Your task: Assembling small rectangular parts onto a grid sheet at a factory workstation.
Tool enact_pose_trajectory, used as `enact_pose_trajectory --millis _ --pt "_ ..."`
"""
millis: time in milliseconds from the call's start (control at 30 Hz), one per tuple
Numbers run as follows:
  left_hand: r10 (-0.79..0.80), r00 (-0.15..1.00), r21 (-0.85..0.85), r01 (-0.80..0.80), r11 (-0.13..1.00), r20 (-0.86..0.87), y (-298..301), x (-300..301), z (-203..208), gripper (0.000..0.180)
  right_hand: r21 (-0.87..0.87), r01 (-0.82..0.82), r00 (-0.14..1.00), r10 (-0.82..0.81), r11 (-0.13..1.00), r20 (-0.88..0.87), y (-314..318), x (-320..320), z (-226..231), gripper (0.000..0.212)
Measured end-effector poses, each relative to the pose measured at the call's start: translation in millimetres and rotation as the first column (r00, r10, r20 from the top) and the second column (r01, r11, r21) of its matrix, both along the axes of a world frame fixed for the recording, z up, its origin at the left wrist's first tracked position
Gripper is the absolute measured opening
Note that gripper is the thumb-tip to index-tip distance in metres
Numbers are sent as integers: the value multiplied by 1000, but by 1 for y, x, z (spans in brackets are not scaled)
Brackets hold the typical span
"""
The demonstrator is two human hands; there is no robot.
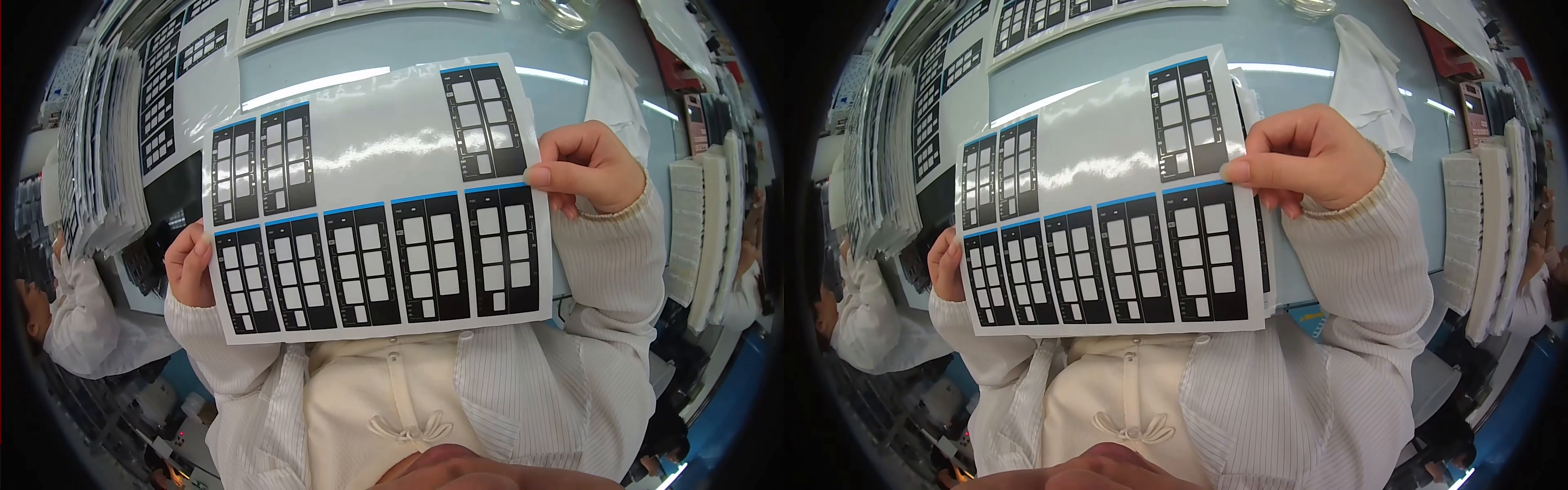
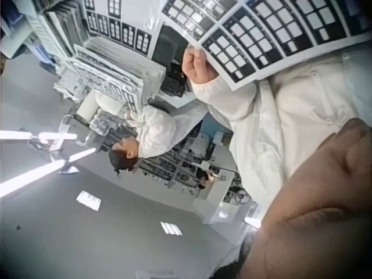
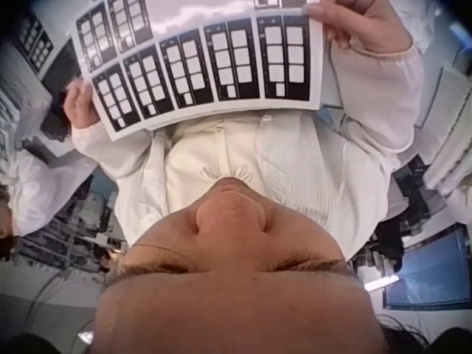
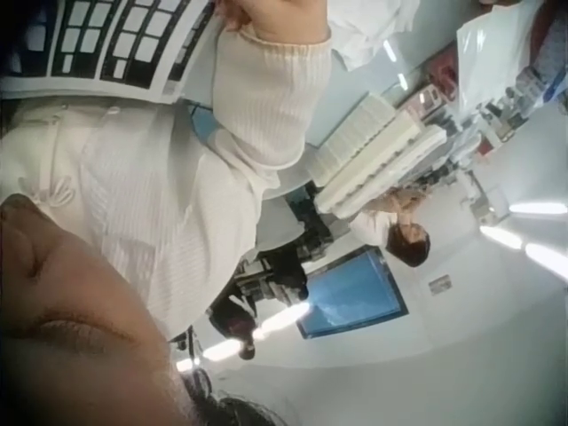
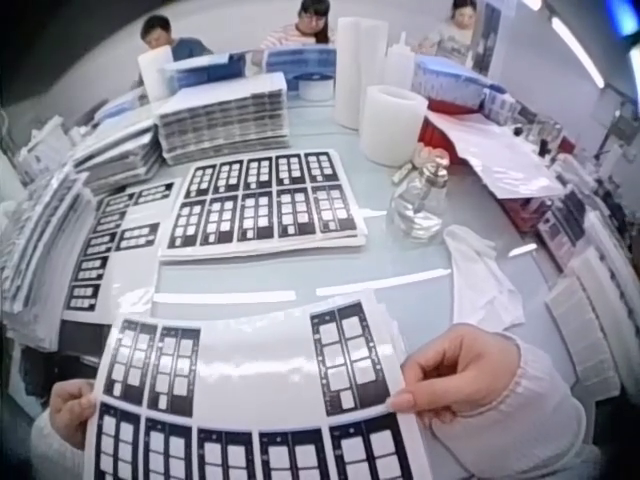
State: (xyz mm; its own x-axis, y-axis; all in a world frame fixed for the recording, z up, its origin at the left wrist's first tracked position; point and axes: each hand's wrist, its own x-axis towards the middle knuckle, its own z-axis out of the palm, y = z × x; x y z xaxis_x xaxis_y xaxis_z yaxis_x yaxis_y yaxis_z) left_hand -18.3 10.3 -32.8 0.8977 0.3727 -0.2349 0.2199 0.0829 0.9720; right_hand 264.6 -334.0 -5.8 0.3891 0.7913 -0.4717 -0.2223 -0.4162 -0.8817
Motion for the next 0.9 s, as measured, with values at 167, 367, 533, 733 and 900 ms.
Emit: enact_pose_trajectory --millis 167,367,533,733,900 --pt "55 998 23 -55 998 -34 -2 1 -3 26 -18 34 999 -34 999 -4 0 0 -1 24" --pt "44 999 24 -44 999 -26 -4 3 2 26 7 37 999 -37 999 -16 0 2 -3 23" --pt "35 999 20 -35 999 -10 -4 4 -1 26 6 51 999 -51 999 -17 -1 1 -4 22" --pt "60 998 -30 -60 998 0 -5 3 -1 25 4 53 998 -53 999 -20 0 1 -3 22" --pt "35 999 34 -36 999 33 -4 3 0 25 18 59 997 -58 998 -47 1 0 0 26"
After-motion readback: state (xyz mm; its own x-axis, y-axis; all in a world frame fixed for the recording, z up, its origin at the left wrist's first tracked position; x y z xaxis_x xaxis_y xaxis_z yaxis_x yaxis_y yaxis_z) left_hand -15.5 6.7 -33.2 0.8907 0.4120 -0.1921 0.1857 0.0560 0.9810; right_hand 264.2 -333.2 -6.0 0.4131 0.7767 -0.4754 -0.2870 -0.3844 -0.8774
